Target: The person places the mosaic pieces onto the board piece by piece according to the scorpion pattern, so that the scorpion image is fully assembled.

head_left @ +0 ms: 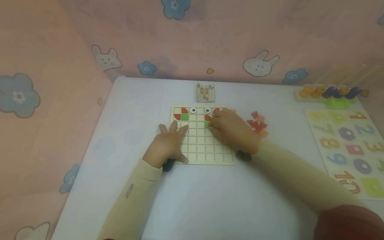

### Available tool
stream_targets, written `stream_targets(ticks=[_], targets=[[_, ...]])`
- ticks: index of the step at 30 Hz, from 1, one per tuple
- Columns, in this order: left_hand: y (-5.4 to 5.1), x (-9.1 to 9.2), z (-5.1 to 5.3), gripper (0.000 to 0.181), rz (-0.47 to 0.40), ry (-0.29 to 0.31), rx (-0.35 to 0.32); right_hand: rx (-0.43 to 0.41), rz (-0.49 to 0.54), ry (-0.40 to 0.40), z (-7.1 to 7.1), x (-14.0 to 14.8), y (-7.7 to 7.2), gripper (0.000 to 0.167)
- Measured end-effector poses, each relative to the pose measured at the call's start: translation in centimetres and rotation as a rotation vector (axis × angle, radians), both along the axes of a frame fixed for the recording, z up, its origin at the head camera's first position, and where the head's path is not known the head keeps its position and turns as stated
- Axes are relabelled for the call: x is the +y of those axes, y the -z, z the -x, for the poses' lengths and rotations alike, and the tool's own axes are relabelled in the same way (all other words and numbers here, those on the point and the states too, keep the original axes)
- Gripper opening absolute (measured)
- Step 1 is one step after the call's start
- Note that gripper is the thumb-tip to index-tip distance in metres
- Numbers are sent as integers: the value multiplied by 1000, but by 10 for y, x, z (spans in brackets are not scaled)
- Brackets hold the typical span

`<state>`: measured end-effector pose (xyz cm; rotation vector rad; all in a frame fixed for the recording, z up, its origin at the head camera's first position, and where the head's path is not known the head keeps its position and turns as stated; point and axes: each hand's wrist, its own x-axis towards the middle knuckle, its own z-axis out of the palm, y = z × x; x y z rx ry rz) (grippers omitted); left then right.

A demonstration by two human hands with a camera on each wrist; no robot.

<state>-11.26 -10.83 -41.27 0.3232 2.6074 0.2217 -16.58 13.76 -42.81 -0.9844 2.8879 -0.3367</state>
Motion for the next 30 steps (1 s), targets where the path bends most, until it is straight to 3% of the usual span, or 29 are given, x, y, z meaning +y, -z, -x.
stream_targets(ticks=[3, 5, 10, 12, 15, 19, 22, 26, 30], targets=[[1, 1, 1, 130, -3, 1, -1, -21, 38, 32, -1, 12, -3, 23], [1, 2, 1, 130, -11, 3, -2, 9, 40, 20, -2, 25, -9, 26], [0, 3, 1, 130, -17, 8, 2, -118, 117, 266, -4, 66, -32, 30], [1, 2, 1, 130, -15, 5, 0, -212, 166, 416, -5, 80, -36, 34], [1, 1, 1, 130, -12, -7, -6, -295, 173, 475, -8, 96, -35, 38], [0, -1, 1, 130, -8, -15, -8, -275, 141, 417, -13, 99, -21, 29], [0, -2, 1, 130, -10, -17, -6, -201, 129, 326, -17, 94, -11, 20], [0, -1, 1, 129, -15, -16, -8, -129, 96, 235, -19, 89, -3, 20], [1, 0, 0, 129, -18, -12, -8, -89, 44, 213, -20, 87, 0, 21]])
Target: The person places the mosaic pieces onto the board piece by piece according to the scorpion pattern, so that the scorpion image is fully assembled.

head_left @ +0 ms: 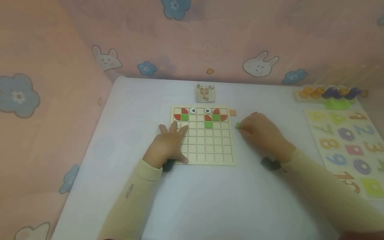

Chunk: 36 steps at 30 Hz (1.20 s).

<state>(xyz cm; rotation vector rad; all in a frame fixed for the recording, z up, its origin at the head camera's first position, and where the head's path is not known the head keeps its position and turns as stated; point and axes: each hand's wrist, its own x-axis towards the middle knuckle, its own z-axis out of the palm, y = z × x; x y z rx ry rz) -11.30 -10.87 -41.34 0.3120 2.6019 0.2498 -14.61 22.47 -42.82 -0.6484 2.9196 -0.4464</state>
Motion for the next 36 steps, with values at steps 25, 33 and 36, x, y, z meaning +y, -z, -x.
stream_targets(ticks=[25, 33, 36], targets=[[1, 0, 1, 131, 8, 3, 0, -30, 100, -71, 20, -82, -26, 13], [1, -1, 2, 134, 19, 16, 6, 26, 113, -253, 30, -126, -15, 11], [1, -1, 2, 134, 14, 14, 3, 35, 104, -270, 29, -132, -12, 11]])
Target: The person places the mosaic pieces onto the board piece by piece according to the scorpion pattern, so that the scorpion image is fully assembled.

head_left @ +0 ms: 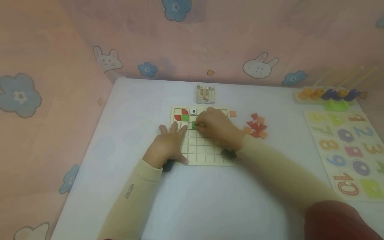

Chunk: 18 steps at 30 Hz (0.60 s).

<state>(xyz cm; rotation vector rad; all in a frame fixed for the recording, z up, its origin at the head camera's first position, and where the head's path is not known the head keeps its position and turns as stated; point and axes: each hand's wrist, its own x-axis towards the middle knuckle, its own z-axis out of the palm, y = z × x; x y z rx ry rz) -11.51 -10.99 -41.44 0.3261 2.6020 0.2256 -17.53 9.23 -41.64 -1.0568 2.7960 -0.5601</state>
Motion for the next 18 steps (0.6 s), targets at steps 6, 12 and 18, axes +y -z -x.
stream_targets(ticks=[6, 12, 18], targets=[[1, 0, 0, 135, 6, -1, -2, 12, -44, -21, -1, -6, 3, 12], [0, 0, 0, 134, 7, 5, -5, 58, -104, -36, -1, -8, 4, 14], [0, 0, 0, 134, 21, 16, 0, 111, -198, -33, -4, -9, 2, 17]])
